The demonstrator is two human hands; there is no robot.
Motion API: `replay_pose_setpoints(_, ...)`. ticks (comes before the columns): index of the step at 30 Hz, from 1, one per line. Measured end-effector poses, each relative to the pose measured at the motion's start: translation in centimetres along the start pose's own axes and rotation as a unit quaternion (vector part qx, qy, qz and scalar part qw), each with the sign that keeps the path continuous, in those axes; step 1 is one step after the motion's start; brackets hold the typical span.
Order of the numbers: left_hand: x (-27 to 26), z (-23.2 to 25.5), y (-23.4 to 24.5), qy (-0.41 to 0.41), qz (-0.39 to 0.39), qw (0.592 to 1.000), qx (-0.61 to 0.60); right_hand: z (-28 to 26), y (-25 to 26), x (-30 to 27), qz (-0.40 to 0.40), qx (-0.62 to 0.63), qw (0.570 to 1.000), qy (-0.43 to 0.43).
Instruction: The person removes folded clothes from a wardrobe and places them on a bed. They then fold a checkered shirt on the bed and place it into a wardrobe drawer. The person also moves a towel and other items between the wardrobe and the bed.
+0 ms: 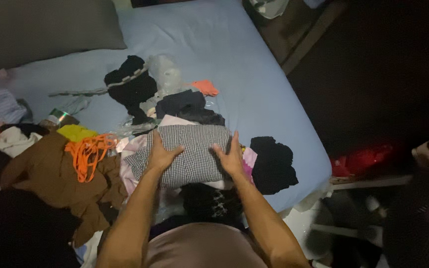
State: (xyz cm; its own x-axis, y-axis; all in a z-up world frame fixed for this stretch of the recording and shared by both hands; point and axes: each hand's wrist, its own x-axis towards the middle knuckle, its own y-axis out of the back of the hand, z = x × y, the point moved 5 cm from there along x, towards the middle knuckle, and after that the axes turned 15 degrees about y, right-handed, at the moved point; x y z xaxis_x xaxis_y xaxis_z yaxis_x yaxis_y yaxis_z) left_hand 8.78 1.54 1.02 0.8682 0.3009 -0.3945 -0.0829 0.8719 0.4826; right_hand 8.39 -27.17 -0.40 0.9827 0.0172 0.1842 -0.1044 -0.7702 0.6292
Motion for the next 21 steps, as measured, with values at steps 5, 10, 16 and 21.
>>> replay_pose_setpoints(5,1.6,-0.2,-0.9,0.047,-0.019,0.999,-0.004,0.8,-0.1,1.6,-0.028,-0.011,0.999,-0.033)
replay_pose_setpoints(10,2.1,-0.4,-1.2,0.022,0.000,1.000,-0.008,1.2,-1.6,1.8,-0.041,0.027,0.999,-0.020)
replay_pose_setpoints(16,2.5,-1.0,-1.1,0.087,-0.014,0.996,-0.032,0.5,-2.4,1.7,-0.044,0.027,0.999,0.008)
replay_pose_setpoints(21,2.9,-1.2,-0.5,0.090,0.014,0.994,-0.058,0.4,-2.1,1.3,-0.072,0.053,0.993,-0.071)
